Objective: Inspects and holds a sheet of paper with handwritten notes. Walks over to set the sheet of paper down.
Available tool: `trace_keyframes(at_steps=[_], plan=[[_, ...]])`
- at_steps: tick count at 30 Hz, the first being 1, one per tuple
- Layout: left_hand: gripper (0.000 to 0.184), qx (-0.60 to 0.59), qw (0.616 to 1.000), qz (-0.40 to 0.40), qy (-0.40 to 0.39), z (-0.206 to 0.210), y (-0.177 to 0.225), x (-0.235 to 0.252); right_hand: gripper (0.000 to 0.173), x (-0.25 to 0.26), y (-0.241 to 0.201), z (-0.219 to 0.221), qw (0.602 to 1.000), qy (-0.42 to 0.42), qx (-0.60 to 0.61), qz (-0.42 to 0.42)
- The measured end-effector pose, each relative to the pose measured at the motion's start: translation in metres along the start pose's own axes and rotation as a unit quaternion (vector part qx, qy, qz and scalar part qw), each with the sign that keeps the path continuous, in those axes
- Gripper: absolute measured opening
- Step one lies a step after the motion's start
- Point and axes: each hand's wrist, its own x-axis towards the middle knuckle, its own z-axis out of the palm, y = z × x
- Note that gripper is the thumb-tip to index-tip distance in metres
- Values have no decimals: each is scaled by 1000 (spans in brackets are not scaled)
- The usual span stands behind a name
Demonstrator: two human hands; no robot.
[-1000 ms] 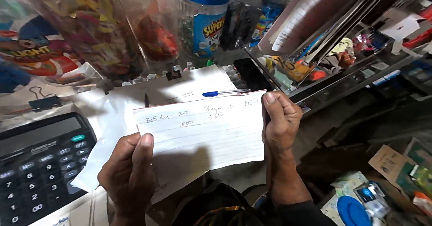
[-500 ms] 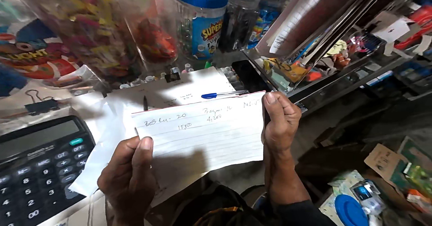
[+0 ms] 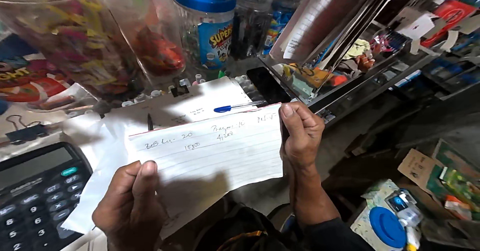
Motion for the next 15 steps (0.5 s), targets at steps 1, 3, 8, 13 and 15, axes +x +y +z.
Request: trace_keyframes(at_steps=[1, 3, 8, 13, 15], plan=[[17, 2, 1000, 1, 0, 0, 0, 0, 23, 0, -1, 0, 1000, -2, 3, -2], [17, 12, 1000, -2, 6, 1, 0, 0, 23, 0, -2, 0, 1000, -5, 2, -7], [17, 24, 999, -10, 21, 2, 1, -1, 24, -1, -6, -2, 1000, -10, 2, -12], [17, 22, 1000, -4, 21, 2, -1, -1, 25, -2, -7, -3, 1000, -13, -6, -23], [17, 24, 999, -4, 20, 2, 0, -1, 25, -3, -6, -4, 999, -21, -3, -32]])
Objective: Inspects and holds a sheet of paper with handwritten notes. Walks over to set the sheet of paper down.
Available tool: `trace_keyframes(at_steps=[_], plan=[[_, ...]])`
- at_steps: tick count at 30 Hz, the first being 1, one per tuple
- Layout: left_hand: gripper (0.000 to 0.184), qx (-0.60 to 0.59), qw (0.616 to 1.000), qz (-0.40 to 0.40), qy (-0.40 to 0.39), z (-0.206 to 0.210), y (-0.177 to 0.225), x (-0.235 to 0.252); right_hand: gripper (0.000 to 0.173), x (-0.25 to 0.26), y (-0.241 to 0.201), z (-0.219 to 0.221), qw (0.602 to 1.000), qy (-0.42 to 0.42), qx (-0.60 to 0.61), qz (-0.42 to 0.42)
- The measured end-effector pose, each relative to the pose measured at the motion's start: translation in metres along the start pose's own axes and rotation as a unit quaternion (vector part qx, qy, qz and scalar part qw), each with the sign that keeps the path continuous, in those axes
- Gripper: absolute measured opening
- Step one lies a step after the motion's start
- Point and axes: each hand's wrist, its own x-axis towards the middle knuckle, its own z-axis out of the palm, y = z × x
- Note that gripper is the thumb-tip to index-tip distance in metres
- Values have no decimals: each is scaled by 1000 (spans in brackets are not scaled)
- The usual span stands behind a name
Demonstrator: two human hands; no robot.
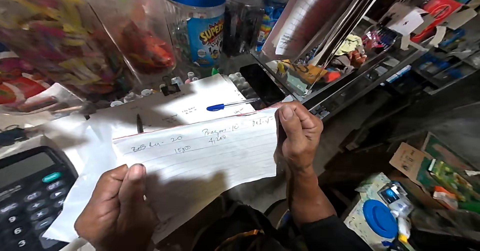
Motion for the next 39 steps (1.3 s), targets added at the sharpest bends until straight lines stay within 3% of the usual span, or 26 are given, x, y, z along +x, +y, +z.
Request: trace_keyframes(at_steps=[15, 39], plan=[[17, -17, 999, -50, -4, -2, 1, -2, 21, 0, -5, 0, 1000, 6, -18, -3], [19, -7, 998, -51, -42, -7, 1, -1, 25, -2, -11, -5, 999, -12, 15, 30]])
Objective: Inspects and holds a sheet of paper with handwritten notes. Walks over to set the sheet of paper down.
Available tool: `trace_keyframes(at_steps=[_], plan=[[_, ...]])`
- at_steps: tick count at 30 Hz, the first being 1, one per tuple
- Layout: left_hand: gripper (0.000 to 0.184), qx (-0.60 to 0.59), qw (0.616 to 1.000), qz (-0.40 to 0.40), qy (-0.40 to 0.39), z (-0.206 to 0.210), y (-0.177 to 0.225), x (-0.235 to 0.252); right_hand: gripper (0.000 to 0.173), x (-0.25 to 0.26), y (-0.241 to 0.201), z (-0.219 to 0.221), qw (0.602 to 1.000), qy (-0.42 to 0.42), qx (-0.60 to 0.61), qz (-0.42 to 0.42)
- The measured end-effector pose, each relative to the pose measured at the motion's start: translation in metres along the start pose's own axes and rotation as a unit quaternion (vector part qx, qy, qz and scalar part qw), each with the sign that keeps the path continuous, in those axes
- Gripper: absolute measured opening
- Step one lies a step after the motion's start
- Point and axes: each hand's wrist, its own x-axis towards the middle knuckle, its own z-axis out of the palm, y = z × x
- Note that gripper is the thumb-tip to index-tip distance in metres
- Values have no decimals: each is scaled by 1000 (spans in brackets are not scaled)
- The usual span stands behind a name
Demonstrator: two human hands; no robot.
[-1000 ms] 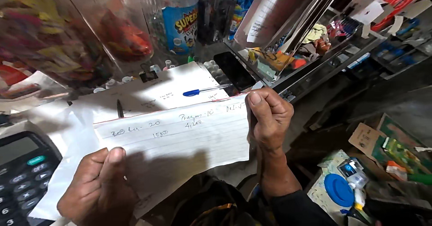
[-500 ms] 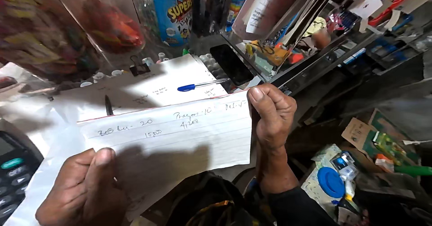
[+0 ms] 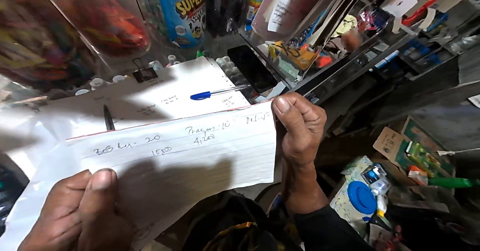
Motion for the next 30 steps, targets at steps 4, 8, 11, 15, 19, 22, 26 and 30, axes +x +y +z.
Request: trace_keyframes(at_steps=[4, 8, 11, 15, 19, 22, 26, 30], plan=[[19, -6, 1000, 11, 2, -1, -3, -1, 26, 0, -1, 0, 1000, -2, 0, -2], [19, -9, 1000, 16, 3, -1, -4, -1, 26, 0, -2, 0, 1000, 0, -6, -3], [19, -9, 1000, 17, -1, -3, -8, -2, 25, 0, -4, 0, 1000, 1, -10, -5], [19, -15, 1000, 18, -6, -3, -8, -2, 25, -1, -5, 0, 1000, 3, -17, -12], [17, -14, 999, 30, -10, -2, -6, -3, 23, -3, -9, 1, 998, 16, -49, -25], [15, -30, 999, 33, -18, -2, -5, -3, 22, -4, -10, 2, 996, 26, -76, -38], [15, -41, 999, 29, -21, -2, -3, -3, 22, -4, -11, 3, 994, 31, -91, -44], [16, -37, 998, 31, -26, -2, 0, -3, 22, -6, -12, 2, 993, 33, -101, -42]])
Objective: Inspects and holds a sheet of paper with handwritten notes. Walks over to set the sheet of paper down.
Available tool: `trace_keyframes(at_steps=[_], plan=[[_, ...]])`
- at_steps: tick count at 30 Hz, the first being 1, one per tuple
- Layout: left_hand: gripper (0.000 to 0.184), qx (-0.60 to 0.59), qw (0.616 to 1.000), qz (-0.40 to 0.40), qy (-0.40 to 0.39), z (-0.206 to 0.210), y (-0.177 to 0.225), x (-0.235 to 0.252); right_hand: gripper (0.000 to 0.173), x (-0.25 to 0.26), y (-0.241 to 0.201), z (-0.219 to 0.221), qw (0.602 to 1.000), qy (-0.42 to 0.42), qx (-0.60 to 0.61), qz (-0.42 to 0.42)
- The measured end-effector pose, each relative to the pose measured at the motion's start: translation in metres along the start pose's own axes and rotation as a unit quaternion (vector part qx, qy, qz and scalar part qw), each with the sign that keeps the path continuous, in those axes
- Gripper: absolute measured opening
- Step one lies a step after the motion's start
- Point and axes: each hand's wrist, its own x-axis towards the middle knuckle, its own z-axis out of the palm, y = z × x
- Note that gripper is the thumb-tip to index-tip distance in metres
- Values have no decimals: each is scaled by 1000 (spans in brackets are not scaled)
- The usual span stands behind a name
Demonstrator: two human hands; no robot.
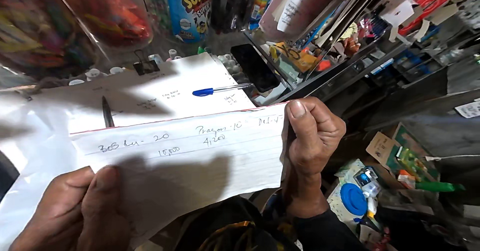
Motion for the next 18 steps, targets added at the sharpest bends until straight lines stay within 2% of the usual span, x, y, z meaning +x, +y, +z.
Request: trace_keyframes(at_steps=[9, 18], plan=[[15, 16, 1000, 0, -20, -2, 2, -1, 21, -5, 0, -5, 1000, 12, -2, 12], [18, 65, 995, -8, -80, -2, 7, 0, 22, -16, 4, -15, 998, 28, -11, 61]])
